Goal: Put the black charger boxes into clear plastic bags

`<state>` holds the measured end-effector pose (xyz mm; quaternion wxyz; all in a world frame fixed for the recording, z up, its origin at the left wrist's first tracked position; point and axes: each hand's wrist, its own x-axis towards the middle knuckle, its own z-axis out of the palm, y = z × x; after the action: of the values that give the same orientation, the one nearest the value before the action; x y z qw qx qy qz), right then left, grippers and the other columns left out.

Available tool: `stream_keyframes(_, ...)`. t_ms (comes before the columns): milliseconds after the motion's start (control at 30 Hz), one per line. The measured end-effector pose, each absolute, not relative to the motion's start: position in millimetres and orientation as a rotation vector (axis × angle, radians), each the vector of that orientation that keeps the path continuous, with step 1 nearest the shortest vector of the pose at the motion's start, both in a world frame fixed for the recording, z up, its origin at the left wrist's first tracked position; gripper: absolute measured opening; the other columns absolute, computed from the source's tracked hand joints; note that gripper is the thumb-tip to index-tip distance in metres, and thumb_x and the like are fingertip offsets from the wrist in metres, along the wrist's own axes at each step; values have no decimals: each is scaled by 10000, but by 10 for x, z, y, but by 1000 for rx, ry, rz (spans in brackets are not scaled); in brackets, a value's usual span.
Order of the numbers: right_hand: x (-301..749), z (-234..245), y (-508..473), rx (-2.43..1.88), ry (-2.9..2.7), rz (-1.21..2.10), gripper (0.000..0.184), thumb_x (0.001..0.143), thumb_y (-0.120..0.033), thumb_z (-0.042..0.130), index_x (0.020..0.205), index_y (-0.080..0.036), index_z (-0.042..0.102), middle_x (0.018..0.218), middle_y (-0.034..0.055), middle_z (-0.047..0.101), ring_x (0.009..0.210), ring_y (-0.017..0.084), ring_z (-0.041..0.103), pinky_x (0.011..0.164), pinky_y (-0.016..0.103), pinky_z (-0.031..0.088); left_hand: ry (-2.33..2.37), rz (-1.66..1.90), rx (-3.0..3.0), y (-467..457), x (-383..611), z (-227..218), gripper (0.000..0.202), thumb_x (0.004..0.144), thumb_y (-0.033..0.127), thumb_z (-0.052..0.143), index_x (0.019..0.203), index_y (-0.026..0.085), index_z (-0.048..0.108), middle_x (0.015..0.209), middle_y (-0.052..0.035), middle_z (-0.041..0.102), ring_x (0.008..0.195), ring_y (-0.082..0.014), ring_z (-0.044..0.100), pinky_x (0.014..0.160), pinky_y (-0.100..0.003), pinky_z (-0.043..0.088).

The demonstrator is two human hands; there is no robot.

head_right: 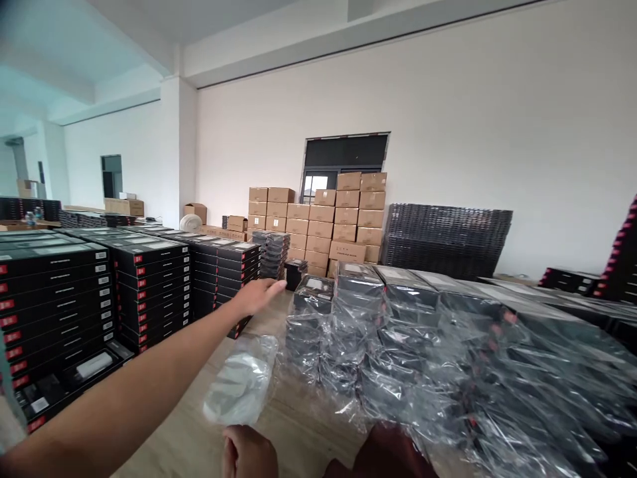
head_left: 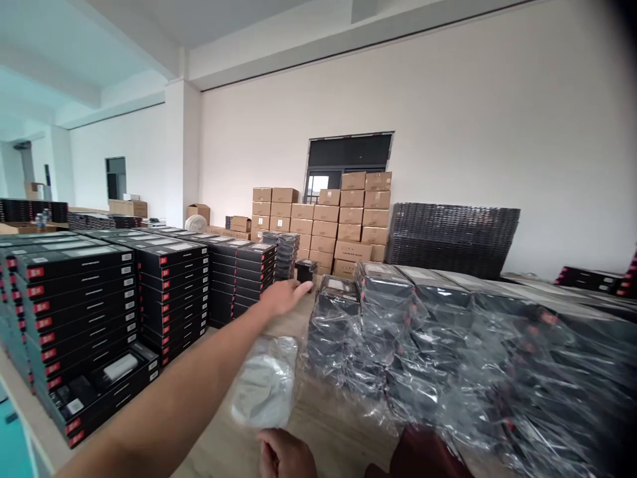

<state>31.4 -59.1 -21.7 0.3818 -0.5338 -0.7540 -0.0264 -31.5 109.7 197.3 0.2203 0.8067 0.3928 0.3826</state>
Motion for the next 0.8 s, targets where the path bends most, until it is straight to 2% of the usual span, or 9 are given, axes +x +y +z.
stream_keyframes(133,277,-140,-615,-1374,-1929,29,299,810,-141,422,759,-255,694,643,-9,693,585,135,649,547,192,436,1304,892,2342,1036,-1344,1762,512,840,612,419,787,194,709,783,-79,719,768,-240,656,703,-287,423)
stream_keyframes(200,270,-158,-596,-1341,-1890,34,287,832,-177,425,736,-251,685,634,-7,669,570,136,636,540,199,450,1440,830,2379,903,-1919,1589,414,823,549,480,813,205,710,835,-76,726,808,-255,657,746,-311,435)
stream_keyframes(267,307,-133,-588,-1303,-1800,-18,277,883,-247,415,824,-244,685,735,20,683,639,152,656,582,216,495,1589,792,2376,741,-2472,1357,387,813,503,493,870,190,714,862,-101,726,849,-290,660,788,-363,452)
stream_keyframes(367,450,120,-607,-1291,-1607,-295,293,928,-319,404,1085,-228,634,1082,103,666,974,225,651,794,310,535,1848,785,2396,534,-3162,907,489,803,475,511,1112,128,666,1193,-169,648,1133,-330,578,974,-415,419)
stream_keyframes(433,554,444,-600,-1304,-1530,-539,356,930,-331,409,1236,-218,553,1303,136,557,1214,289,515,964,426,461,1970,707,2466,446,-3469,598,591,804,487,515,1238,92,591,1335,-182,562,1262,-324,484,1074,-411,358)
stream_keyframes(500,628,813,-535,-1357,-1531,-700,456,932,-333,378,1360,-185,435,1427,148,448,1348,319,353,1060,505,349,1996,646,2490,388,-3636,352,667,793,498,533,1325,97,512,1432,-171,471,1335,-311,412,1126,-398,309)
stream_keyframes(567,683,1131,-404,-1485,-1549,-780,521,932,-307,323,1416,-118,349,1463,170,406,1390,312,280,1081,514,305,2001,586,2491,345,-3683,210,673,793,493,533,1355,126,483,1475,-151,416,1375,-302,359,1157,-407,256)
stream_keyframes(667,784,1409,-157,-1754,-1553,-825,540,886,-222,303,1374,-12,402,1444,211,431,1372,317,319,1076,493,295,2074,508,2432,292,-3614,201,599,812,462,486,1338,177,508,1491,-129,395,1403,-310,304,1161,-483,202)
stream_keyframes(800,888,1525,54,-1978,-1570,-830,540,821,-163,347,1310,21,484,1422,230,458,1337,311,389,1069,465,271,2123,443,2324,271,-3467,411,604,724,432,529,1268,170,551,1469,-178,413,1371,-346,349,1083,-496,295)
